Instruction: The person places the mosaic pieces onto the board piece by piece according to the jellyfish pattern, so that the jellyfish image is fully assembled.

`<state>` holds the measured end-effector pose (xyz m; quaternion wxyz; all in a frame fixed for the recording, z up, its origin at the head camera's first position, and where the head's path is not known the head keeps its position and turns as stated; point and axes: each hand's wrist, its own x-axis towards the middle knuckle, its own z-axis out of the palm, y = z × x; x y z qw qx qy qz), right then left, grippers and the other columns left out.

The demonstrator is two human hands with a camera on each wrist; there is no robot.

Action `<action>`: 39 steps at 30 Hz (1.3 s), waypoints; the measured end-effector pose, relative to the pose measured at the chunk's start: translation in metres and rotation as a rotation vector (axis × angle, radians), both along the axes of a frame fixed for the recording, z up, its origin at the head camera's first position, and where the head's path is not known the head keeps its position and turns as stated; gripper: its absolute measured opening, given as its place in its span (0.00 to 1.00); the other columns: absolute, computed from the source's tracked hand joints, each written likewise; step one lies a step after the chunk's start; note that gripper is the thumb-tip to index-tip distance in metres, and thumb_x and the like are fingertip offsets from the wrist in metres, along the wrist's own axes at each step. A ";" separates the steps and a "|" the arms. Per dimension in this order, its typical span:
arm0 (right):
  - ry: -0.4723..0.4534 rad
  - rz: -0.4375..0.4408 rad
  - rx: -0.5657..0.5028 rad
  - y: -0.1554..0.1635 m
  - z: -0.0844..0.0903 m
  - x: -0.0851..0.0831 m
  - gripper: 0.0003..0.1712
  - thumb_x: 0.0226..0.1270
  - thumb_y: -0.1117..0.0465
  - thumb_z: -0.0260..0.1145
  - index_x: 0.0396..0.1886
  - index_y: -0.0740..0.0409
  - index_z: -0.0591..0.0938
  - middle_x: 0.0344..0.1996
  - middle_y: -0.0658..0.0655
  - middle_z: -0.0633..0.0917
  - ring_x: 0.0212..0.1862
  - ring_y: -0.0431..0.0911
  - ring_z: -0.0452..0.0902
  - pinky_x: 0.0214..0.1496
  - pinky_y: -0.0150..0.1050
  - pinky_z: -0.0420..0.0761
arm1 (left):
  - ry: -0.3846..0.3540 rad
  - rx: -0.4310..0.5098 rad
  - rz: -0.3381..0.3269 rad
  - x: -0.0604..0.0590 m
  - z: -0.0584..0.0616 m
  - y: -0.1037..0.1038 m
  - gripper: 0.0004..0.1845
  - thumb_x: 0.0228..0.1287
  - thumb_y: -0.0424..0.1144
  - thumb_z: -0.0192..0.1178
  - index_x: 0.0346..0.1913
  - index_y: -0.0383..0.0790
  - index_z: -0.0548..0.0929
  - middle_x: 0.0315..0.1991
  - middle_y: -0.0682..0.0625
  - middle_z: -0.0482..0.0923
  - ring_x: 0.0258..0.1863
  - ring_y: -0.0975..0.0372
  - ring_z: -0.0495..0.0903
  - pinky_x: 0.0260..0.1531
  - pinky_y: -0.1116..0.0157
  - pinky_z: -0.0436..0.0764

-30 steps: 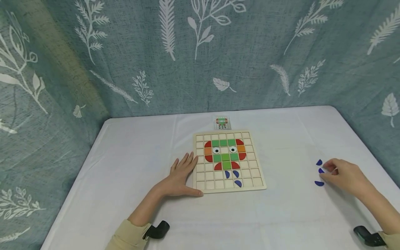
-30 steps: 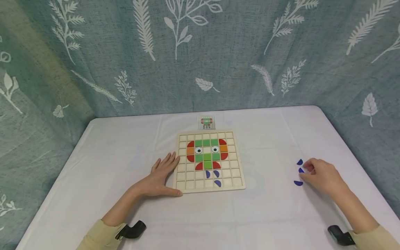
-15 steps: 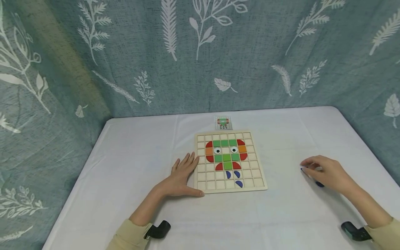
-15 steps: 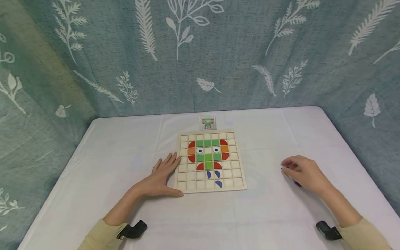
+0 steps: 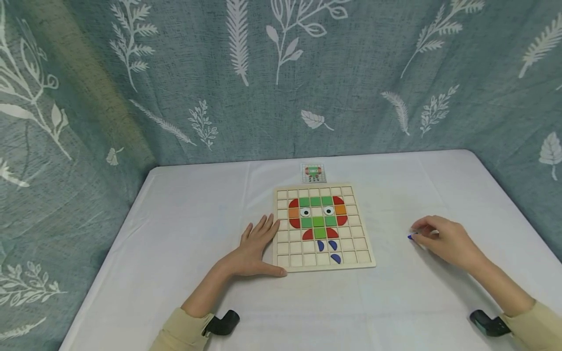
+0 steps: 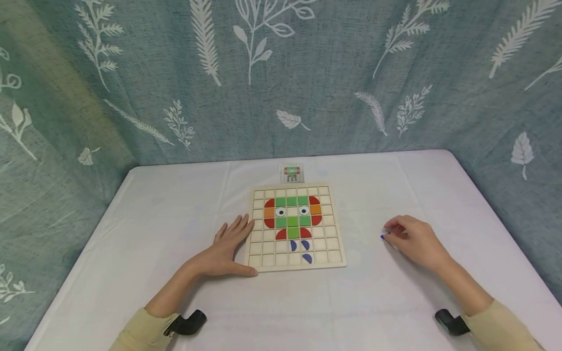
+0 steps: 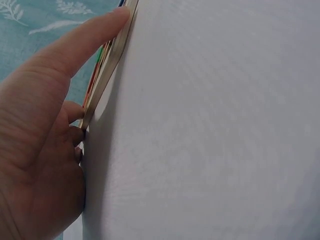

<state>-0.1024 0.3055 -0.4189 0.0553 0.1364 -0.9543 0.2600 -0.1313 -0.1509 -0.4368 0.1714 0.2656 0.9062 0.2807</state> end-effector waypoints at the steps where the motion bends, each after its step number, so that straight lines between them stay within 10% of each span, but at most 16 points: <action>1: -0.021 -0.030 0.004 -0.002 0.001 0.000 0.11 0.56 0.66 0.74 0.39 0.62 0.83 0.31 0.51 0.84 0.34 0.46 0.79 0.33 0.36 0.81 | 0.000 0.002 0.001 0.000 0.000 0.000 0.65 0.46 0.62 0.72 0.78 0.38 0.45 0.79 0.45 0.33 0.76 0.53 0.29 0.70 0.46 0.31; 22: -0.099 0.068 -0.109 -0.031 -0.002 -0.010 0.17 0.57 0.69 0.73 0.47 0.60 0.84 0.39 0.52 0.85 0.39 0.44 0.79 0.42 0.36 0.82 | -0.003 -0.015 0.002 0.000 0.000 0.001 0.65 0.46 0.63 0.72 0.78 0.38 0.44 0.78 0.44 0.33 0.76 0.53 0.29 0.70 0.46 0.30; 32: -0.259 0.309 -0.292 -0.118 0.002 -0.008 0.19 0.58 0.66 0.73 0.50 0.56 0.83 0.39 0.47 0.83 0.40 0.41 0.76 0.44 0.34 0.82 | -0.003 -0.007 0.005 -0.001 0.000 0.000 0.65 0.46 0.62 0.72 0.78 0.38 0.44 0.78 0.44 0.33 0.76 0.54 0.29 0.70 0.47 0.30; 39: -0.239 0.466 -0.239 -0.154 -0.003 -0.007 0.18 0.59 0.64 0.74 0.49 0.58 0.83 0.36 0.46 0.82 0.38 0.39 0.76 0.40 0.33 0.81 | -0.001 -0.003 0.002 -0.001 0.000 0.000 0.65 0.46 0.62 0.72 0.78 0.38 0.44 0.79 0.45 0.33 0.76 0.54 0.28 0.70 0.47 0.29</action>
